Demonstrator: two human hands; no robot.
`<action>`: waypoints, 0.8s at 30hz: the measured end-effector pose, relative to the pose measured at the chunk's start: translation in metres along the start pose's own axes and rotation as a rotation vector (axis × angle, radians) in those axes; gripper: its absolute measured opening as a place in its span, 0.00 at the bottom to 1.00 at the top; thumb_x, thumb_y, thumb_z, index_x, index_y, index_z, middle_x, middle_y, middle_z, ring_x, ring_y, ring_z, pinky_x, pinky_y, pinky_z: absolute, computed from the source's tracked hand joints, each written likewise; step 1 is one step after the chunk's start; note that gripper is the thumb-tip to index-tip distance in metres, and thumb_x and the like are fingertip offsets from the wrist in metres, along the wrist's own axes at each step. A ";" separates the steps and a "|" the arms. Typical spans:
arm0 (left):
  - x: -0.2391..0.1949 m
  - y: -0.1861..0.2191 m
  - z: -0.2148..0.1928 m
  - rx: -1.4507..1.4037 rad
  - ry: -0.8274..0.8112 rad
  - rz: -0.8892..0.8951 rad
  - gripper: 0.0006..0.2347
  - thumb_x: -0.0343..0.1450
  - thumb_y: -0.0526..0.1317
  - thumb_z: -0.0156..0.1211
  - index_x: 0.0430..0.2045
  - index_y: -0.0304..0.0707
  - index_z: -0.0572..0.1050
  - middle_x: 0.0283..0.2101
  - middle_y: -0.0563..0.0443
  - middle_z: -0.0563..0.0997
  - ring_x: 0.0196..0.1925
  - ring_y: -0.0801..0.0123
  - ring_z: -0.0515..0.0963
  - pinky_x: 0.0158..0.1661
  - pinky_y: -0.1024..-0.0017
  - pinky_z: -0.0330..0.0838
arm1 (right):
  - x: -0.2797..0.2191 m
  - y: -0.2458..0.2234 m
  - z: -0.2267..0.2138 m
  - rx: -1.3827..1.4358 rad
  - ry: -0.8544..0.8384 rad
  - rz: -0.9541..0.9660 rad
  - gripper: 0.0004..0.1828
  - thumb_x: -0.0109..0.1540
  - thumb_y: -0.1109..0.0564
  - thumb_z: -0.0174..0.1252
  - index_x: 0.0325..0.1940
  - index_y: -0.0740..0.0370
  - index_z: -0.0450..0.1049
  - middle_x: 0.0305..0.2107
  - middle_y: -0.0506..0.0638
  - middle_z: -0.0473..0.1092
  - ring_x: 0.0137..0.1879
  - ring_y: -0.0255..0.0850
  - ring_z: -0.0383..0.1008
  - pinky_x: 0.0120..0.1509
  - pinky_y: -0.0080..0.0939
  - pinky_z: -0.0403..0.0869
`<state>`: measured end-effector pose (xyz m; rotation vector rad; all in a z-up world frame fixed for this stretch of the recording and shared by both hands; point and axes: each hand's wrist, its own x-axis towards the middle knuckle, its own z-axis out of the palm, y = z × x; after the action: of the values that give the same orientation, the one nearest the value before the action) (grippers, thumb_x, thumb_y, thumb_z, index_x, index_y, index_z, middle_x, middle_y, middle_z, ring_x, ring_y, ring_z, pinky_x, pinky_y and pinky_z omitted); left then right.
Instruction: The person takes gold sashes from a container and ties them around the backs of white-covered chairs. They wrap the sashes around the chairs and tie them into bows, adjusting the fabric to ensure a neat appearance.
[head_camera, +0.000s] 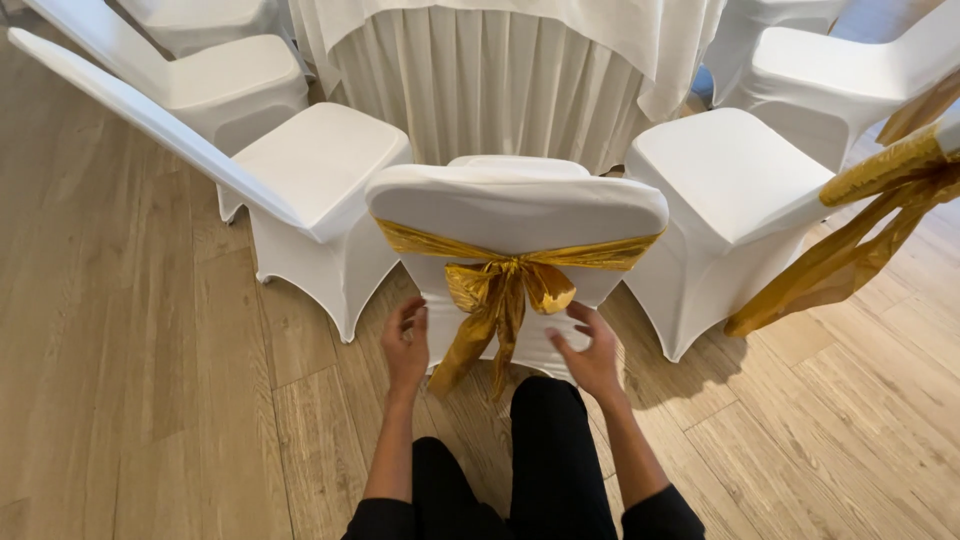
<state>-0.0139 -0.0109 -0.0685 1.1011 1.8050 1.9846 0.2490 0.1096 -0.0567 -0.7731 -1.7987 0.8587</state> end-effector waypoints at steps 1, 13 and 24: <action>0.004 -0.001 -0.010 0.034 0.170 0.085 0.09 0.77 0.39 0.54 0.48 0.35 0.77 0.44 0.39 0.83 0.48 0.53 0.81 0.51 0.57 0.72 | -0.002 0.000 -0.009 0.036 0.229 -0.031 0.14 0.60 0.62 0.68 0.48 0.67 0.77 0.39 0.59 0.76 0.49 0.55 0.79 0.53 0.51 0.78; 0.079 0.078 0.012 -0.174 -0.045 0.571 0.28 0.81 0.54 0.35 0.73 0.36 0.47 0.75 0.44 0.55 0.76 0.61 0.52 0.72 0.54 0.46 | 0.103 -0.054 -0.054 0.639 0.186 0.220 0.43 0.73 0.32 0.27 0.78 0.69 0.49 0.74 0.67 0.46 0.80 0.57 0.42 0.84 0.55 0.42; 0.087 0.047 -0.009 -0.196 -0.080 0.421 0.34 0.78 0.57 0.39 0.75 0.41 0.35 0.73 0.36 0.56 0.75 0.54 0.54 0.73 0.56 0.45 | 0.098 -0.086 -0.049 0.489 0.351 0.345 0.47 0.68 0.25 0.32 0.77 0.63 0.54 0.73 0.62 0.51 0.79 0.54 0.45 0.83 0.54 0.43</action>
<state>-0.0655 0.0271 0.0072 1.5675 1.3856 2.2437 0.2508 0.1512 0.0762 -0.8549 -1.0982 1.2422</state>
